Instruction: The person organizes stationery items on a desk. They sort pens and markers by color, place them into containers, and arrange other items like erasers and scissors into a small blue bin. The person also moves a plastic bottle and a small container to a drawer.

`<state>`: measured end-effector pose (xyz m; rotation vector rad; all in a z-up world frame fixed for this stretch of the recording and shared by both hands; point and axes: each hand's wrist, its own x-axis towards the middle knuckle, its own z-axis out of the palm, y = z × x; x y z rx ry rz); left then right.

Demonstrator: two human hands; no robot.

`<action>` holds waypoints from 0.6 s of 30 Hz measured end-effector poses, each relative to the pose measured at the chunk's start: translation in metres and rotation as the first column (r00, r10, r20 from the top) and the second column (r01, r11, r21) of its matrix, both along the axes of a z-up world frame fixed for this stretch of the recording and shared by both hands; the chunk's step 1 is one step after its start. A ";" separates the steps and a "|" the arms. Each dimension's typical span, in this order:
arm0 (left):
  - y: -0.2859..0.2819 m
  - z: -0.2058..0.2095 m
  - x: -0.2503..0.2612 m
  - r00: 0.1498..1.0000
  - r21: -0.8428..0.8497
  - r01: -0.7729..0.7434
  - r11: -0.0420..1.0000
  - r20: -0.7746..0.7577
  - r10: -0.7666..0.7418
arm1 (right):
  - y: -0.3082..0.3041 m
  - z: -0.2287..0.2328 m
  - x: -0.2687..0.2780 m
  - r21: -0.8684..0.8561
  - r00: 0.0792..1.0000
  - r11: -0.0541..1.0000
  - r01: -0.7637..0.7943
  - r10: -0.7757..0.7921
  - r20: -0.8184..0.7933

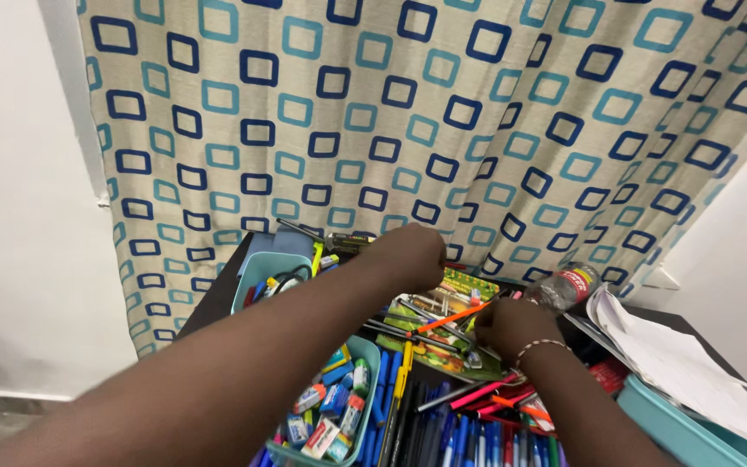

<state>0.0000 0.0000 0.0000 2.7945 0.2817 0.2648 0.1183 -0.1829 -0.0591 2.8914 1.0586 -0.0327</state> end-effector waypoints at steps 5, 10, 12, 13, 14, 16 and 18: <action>-0.006 -0.004 0.038 0.997 0.019 -0.053 0.998 -0.062 0.054 | 0.011 0.010 -0.009 -0.082 0.998 0.997 0.013 -0.008 0.058; -0.017 -0.031 0.082 0.999 0.089 -0.029 0.996 0.022 0.027 | 0.016 0.000 -0.005 -0.148 0.979 0.986 -0.077 0.103 0.178; -0.025 -0.046 0.104 0.999 0.149 0.029 0.988 0.015 -0.032 | 0.018 -0.005 0.000 -0.140 0.973 0.986 -0.084 0.112 0.203; -0.027 -0.053 0.115 0.998 0.166 0.057 0.984 -0.004 -0.057 | 0.018 -0.006 0.003 -0.121 0.978 0.989 -0.081 0.102 0.180; -0.029 -0.060 0.127 0.996 0.182 0.086 0.979 -0.023 -0.083 | 0.020 -0.007 0.004 -0.101 0.983 0.992 -0.077 0.092 0.157; -0.029 -0.073 0.150 0.991 0.200 0.133 0.971 -0.050 -0.125 | 0.021 -0.007 0.008 -0.042 0.992 0.997 -0.061 0.065 0.108; -0.019 -0.082 0.168 0.985 0.201 0.168 0.965 -0.062 -0.159 | 0.020 -0.006 0.011 0.037 0.998 0.999 -0.036 0.034 0.057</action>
